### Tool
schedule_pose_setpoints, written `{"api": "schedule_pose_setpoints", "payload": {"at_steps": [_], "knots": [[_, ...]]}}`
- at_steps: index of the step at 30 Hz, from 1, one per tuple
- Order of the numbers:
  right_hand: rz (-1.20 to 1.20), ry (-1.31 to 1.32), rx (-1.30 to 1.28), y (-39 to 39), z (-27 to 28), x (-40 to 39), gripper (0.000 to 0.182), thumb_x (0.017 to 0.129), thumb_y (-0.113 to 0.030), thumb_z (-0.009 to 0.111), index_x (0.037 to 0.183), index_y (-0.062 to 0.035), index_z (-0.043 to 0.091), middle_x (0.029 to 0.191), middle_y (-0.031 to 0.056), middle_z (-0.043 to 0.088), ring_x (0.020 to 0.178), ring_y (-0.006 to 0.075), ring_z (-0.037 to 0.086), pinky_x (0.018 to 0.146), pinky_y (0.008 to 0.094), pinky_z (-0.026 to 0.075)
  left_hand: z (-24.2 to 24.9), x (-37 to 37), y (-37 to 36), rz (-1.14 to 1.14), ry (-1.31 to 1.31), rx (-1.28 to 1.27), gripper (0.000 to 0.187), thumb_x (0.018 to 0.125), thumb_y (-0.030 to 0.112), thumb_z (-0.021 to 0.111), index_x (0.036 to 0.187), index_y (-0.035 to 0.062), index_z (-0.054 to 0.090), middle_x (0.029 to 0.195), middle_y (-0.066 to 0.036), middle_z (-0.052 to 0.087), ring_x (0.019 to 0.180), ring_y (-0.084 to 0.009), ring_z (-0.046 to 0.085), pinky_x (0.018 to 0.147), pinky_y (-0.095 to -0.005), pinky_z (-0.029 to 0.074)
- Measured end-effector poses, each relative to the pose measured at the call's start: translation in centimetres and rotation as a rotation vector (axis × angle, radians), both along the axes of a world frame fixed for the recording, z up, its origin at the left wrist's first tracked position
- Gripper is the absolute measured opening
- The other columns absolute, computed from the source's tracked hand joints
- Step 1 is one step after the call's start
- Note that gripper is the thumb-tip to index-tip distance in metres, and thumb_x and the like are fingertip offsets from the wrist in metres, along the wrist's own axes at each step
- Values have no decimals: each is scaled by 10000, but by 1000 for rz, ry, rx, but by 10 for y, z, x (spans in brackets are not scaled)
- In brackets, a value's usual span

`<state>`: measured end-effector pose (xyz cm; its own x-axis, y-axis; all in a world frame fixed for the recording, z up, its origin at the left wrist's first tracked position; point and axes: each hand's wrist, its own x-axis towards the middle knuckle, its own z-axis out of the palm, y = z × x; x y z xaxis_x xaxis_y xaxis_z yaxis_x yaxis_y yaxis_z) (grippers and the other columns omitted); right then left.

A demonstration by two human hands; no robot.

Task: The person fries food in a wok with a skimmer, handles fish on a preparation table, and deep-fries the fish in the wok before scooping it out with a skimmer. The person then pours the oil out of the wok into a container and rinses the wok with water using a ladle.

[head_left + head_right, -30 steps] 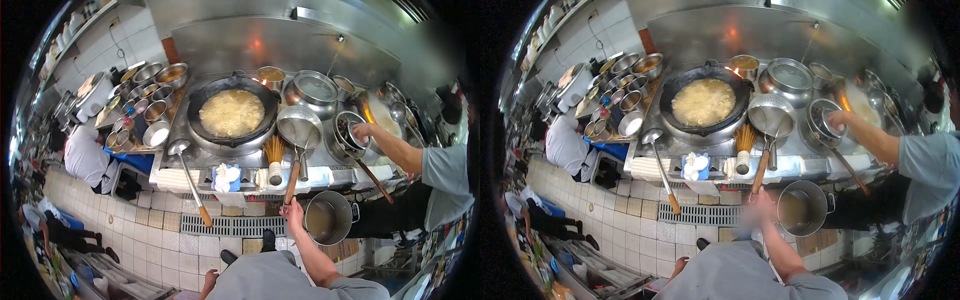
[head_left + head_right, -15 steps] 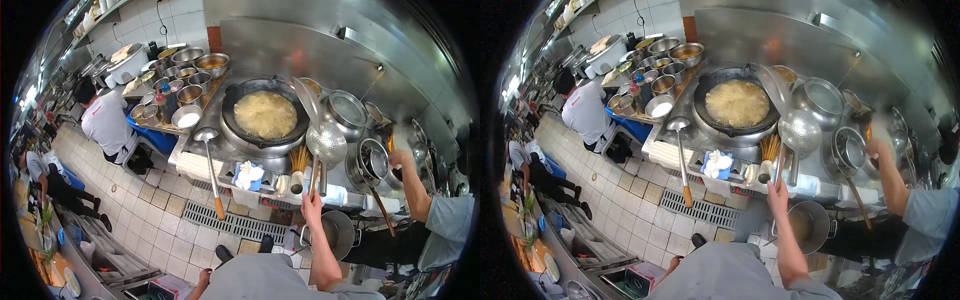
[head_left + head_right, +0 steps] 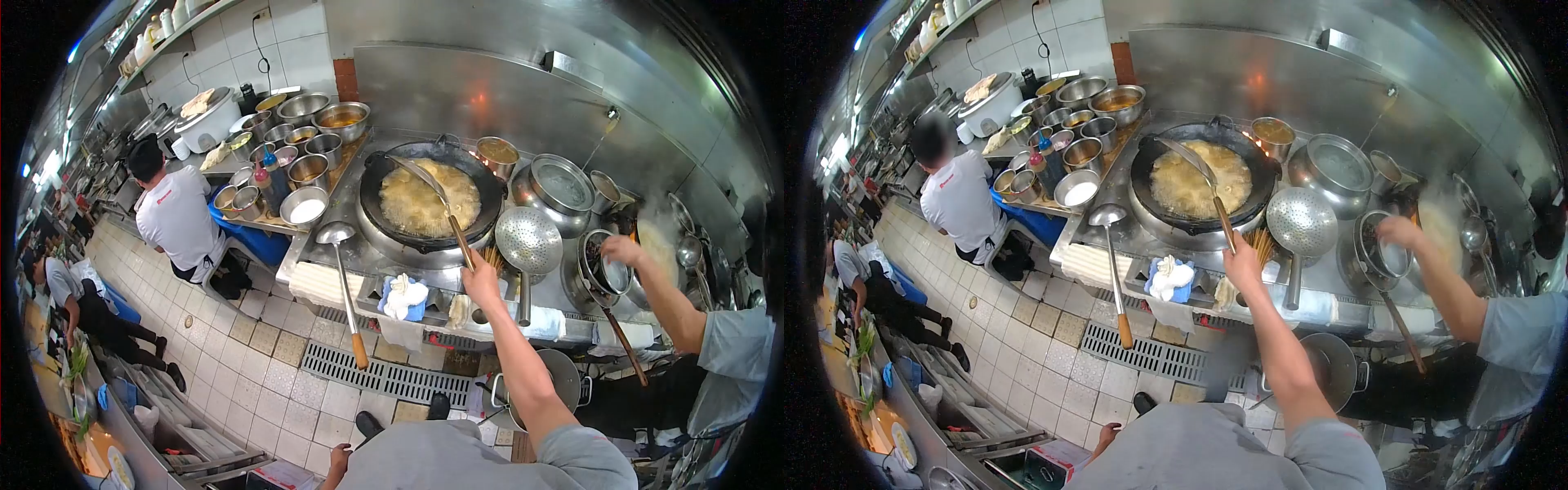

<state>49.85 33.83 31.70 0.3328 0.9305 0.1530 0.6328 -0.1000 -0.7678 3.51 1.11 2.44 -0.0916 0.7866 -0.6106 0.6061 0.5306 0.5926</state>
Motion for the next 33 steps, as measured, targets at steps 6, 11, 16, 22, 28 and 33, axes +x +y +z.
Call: {"api": "schedule_pose_setpoints", "payload": {"at_steps": [6, 11, 16, 22, 28, 33], "knots": [[-46, -21, 16, -2, 13, -6, 493, 763, -106, 582, 1229, 0, 464, 978, 269, 589, 937, 398, 566, 812, 374, 438, -27, -14, -19, 28, 8, -5, 296, 688, 135, 650, 968, 39, 653, 894, -158, 656, 853, -275, 626, 759, -334, 482], [-96, 46, 192, 19, -4, 18, 488, 770, -105, 555, 1244, -37, 463, 952, 275, 592, 921, 393, 580, 808, 395, 446, -21, -17, -24, 65, 23, -25, 280, 695, 172, 642, 948, 54, 664, 895, -158, 656, 851, -274, 628, 755, -332, 485], [-112, -40, 76, 45, 27, 54, 499, 751, -137, 589, 1224, -22, 480, 963, 270, 594, 958, 389, 568, 826, 406, 442, -38, -26, -33, 10, 26, -4, 286, 677, 194, 653, 937, 77, 672, 869, -153, 660, 821, -276, 633, 732, -337, 494], [16, -115, -42, 37, 42, 67, 383, 748, -150, 600, 1117, -55, 562, 945, 237, 611, 918, 363, 584, 791, 396, 443, -34, -21, -31, 50, -5, -24, 297, 678, 220, 653, 939, 79, 674, 879, -156, 658, 839, -282, 628, 748, -338, 491], [36, 42, 43, 41, 30, 75, 371, 748, -121, 599, 1107, -33, 573, 845, 162, 638, 764, 261, 601, 722, 347, 452, -39, -24, -33, 10, 3, -71, 306, 663, 176, 672, 953, 79, 670, 890, -144, 660, 862, -271, 625, 773, -334, 484], [10, -131, -29, 5, 64, 37, 414, 759, -151, 589, 1151, -39, 523, 911, 260, 599, 895, 417, 560, 771, 445, 438, -12, -17, -22, 31, 35, -1, 305, 669, 157, 662, 959, 64, 666, 911, -148, 656, 872, -280, 622, 776, -327, 480]]}}
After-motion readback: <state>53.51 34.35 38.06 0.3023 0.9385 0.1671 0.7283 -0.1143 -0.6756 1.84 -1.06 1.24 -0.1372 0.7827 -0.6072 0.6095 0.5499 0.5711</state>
